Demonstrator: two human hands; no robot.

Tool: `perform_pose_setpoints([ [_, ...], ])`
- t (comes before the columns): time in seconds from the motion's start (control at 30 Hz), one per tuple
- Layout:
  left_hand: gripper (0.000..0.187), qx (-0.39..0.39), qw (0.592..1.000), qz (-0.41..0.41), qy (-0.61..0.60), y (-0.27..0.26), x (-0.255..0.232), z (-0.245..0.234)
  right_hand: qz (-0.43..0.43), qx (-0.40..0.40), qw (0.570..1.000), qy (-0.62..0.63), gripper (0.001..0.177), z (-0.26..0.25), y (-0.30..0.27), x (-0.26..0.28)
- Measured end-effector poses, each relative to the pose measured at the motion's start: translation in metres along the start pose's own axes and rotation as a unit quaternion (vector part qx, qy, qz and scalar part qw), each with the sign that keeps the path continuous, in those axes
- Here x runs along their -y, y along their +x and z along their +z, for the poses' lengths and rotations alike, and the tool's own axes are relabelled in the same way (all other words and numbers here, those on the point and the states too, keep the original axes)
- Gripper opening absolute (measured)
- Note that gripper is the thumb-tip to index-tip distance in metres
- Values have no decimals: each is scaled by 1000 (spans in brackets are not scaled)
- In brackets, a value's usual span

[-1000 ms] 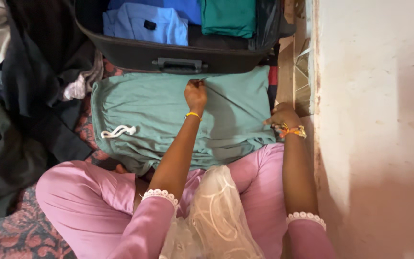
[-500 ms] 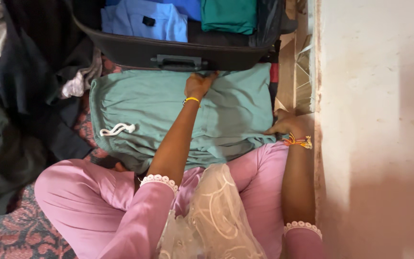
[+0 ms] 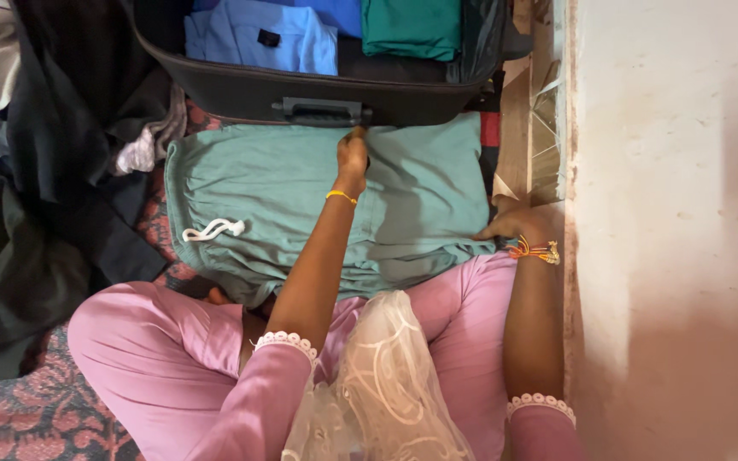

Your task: The person folds a green cloth by hand on a patterned rug, places it into a suitcase with other folded garments, and then proceeds to fold and flatten a large light-green garment.

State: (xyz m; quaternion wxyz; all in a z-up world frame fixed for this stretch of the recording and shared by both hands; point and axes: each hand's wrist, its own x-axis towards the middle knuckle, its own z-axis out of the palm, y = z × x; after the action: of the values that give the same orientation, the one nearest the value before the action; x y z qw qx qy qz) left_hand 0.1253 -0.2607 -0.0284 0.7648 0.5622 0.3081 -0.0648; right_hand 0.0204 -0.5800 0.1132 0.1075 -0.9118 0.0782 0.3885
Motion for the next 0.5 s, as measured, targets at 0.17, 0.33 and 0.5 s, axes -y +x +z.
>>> perform_pose_setpoints([
  [0.17, 48, 99, 980, -10, 171, -50, -51, -5, -10, 2, 1000, 14, 113, 0, -2, 1],
  [0.33, 31, 83, 989, 120, 25, -2, -7, -19, 11, -17, 999, 45, 96, -4, -14, 1],
  [0.5, 41, 2, 908, 378, 179, -33, -4, -48, 6, -106, 986, 126, 80, -2, -32, -7],
])
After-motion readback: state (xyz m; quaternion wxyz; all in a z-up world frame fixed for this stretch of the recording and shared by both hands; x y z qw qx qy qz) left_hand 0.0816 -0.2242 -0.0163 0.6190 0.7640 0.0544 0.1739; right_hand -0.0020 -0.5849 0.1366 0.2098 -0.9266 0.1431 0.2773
